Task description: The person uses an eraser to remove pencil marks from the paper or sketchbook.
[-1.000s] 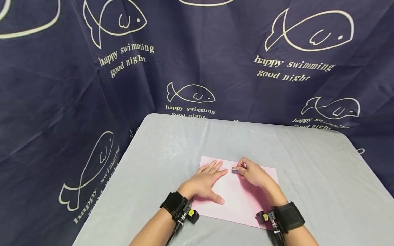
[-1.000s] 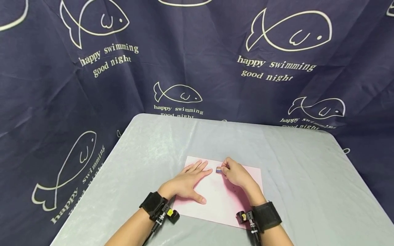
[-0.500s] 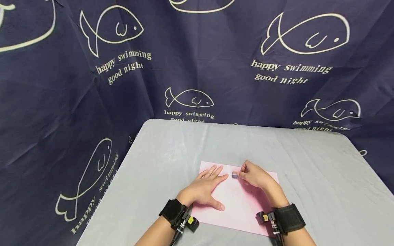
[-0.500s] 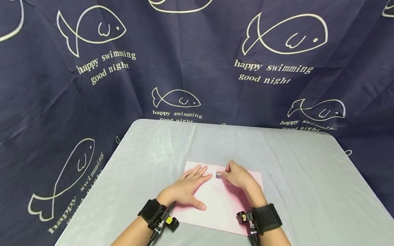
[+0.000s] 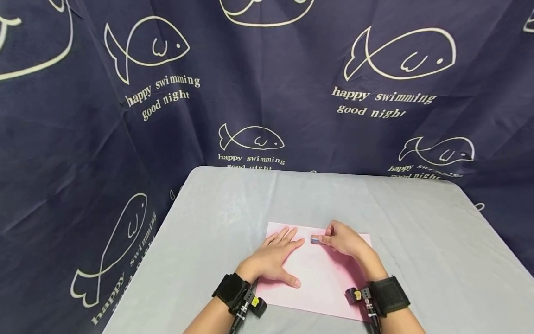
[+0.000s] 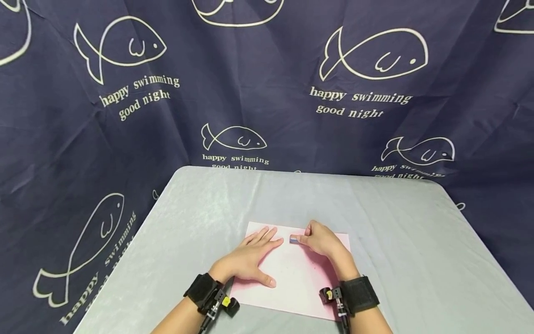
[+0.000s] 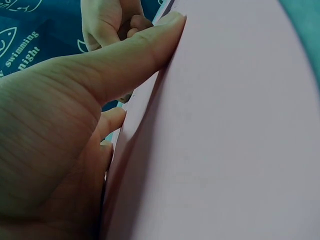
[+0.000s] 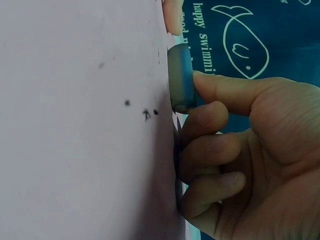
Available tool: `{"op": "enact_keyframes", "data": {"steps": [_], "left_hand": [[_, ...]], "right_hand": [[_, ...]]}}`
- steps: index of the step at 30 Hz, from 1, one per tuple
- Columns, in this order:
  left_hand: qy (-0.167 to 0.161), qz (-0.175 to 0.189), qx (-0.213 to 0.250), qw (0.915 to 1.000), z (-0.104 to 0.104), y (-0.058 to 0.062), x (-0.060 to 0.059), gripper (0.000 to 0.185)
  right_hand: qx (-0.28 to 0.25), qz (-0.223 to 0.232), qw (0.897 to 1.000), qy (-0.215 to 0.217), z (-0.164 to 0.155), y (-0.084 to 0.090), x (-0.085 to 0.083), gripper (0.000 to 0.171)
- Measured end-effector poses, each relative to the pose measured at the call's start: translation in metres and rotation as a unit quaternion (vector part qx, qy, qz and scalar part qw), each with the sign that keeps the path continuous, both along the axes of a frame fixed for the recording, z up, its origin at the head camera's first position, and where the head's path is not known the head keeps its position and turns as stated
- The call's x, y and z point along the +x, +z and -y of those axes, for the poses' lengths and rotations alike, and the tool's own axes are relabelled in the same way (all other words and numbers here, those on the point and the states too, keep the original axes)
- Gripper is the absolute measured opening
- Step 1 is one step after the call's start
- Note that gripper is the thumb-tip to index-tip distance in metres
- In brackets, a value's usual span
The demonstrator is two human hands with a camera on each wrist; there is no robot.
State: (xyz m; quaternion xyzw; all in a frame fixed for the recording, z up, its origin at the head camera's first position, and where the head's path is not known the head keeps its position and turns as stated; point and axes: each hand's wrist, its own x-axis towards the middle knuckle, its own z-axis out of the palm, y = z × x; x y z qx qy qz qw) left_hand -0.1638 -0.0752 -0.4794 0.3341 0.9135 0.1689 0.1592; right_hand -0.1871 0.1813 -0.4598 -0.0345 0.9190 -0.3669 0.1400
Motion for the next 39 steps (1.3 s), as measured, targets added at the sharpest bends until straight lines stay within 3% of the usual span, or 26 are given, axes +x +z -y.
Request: {"op": "enact_keyframes", "data": {"steps": [12, 25, 34, 39], "left_hand": [[-0.005, 0.01, 0.005, 0.9999, -0.007, -0.005, 0.0, 0.113], [-0.001, -0.001, 0.011, 0.9999, 0.001, -0.008, 0.001, 0.113], [-0.007, 0.004, 0.018, 0.9998, 0.001, -0.003, -0.004, 0.111], [0.003, 0.002, 0.045, 0.999, 0.004, 0.001, -0.006, 0.098]], "right_hand": [[-0.006, -0.001, 1.0, -0.009, -0.01, -0.008, 0.007, 0.026], [-0.002, -0.012, 1.0, 0.005, -0.003, -0.009, 0.003, 0.028], [-0.032, -0.008, 0.999, 0.024, -0.007, -0.008, -0.004, 0.026], [-0.049, -0.015, 0.998, 0.041, -0.009, -0.001, -0.006, 0.024]]}}
